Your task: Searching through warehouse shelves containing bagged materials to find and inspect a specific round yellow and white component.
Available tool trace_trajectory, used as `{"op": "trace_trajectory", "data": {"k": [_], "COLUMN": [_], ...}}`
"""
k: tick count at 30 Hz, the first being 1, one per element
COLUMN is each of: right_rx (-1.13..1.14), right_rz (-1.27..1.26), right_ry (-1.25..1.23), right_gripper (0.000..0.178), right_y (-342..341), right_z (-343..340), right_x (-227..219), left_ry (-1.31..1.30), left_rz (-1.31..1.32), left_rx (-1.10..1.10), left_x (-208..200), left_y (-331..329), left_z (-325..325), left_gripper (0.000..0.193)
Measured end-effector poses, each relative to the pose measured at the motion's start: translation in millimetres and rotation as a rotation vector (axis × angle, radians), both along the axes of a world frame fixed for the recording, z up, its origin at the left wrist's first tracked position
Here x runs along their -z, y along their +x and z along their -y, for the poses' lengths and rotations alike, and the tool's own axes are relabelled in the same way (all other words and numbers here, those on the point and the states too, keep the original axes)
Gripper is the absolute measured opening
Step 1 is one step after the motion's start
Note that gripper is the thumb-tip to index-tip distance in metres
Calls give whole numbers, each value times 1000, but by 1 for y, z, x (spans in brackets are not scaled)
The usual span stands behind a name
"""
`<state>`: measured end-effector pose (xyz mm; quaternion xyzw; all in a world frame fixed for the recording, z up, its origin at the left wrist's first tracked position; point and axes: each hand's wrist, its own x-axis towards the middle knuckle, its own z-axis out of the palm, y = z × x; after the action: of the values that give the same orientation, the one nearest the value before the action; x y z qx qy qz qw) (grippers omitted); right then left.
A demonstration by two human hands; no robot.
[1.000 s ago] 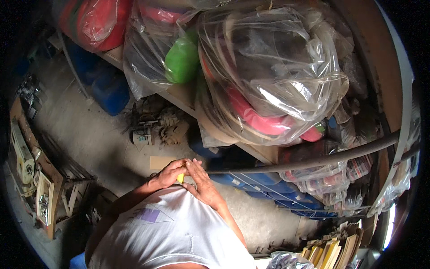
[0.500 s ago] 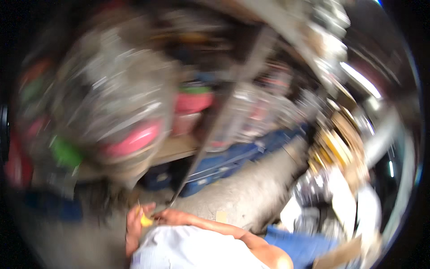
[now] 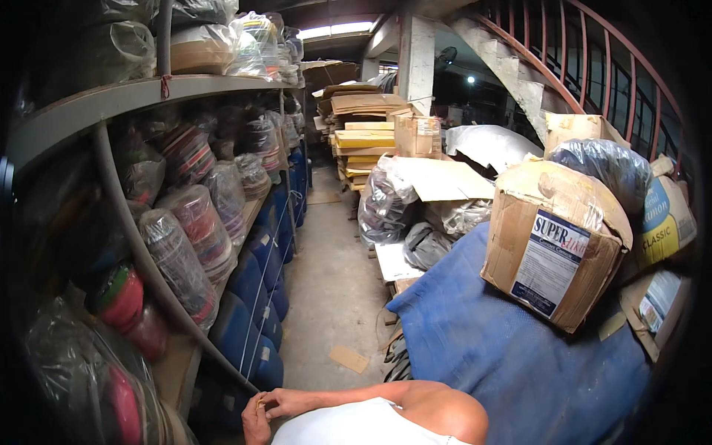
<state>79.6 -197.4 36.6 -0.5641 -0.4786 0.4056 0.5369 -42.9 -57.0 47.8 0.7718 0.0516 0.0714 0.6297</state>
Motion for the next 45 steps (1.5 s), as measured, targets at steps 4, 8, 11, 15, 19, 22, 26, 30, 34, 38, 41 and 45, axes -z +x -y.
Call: {"op": "trace_trajectory", "data": {"k": [4,8,11,15,19,22,26,30,34,38,41,45], "right_rx": [71,39,-66,-275,-275,-304,-473,-493,-414,-344,-312,-313], "right_rz": [-247,-721,-573,-368,-29,-121,47,39,-2,25,-55,-76], "right_ry": [-67,-45,-118,-371,-251,-329,-349,-349,-325,-327,-369,-387], "right_gripper": [34,54,40,28,27,29,26,24,23,23,23,23], "right_y": [-6,-10,-15,-21,-40,-48,-47,-39,-25,-6,3,14], "right_z": [-15,-22,-33,-43,-56,-64,-73,-69,-58,-53,-49,-42], "right_x": [39,15,35,29,8,1,14,2,8,23,22,36], "left_ry": [115,-17,-37,-220,-96,-82,-471,-612,-565,-296,-124,572], "left_rz": [137,237,212,182,93,32,113,39,-77,-275,-256,-109], "left_rx": [-186,-186,-281,-432,-709,-911,-977,-957,-984,-960,-955,-1005], "left_x": [-2,25,18,21,46,67,74,64,60,51,24,-40], "left_y": [-3,-8,-29,-59,-83,-99,-109,-105,-85,-66,-52,-44], "left_z": [7,-8,-3,9,16,34,50,60,65,59,54,38], "left_gripper": [34,36,36,36,34,30,23,15,10,14,17,14]}}
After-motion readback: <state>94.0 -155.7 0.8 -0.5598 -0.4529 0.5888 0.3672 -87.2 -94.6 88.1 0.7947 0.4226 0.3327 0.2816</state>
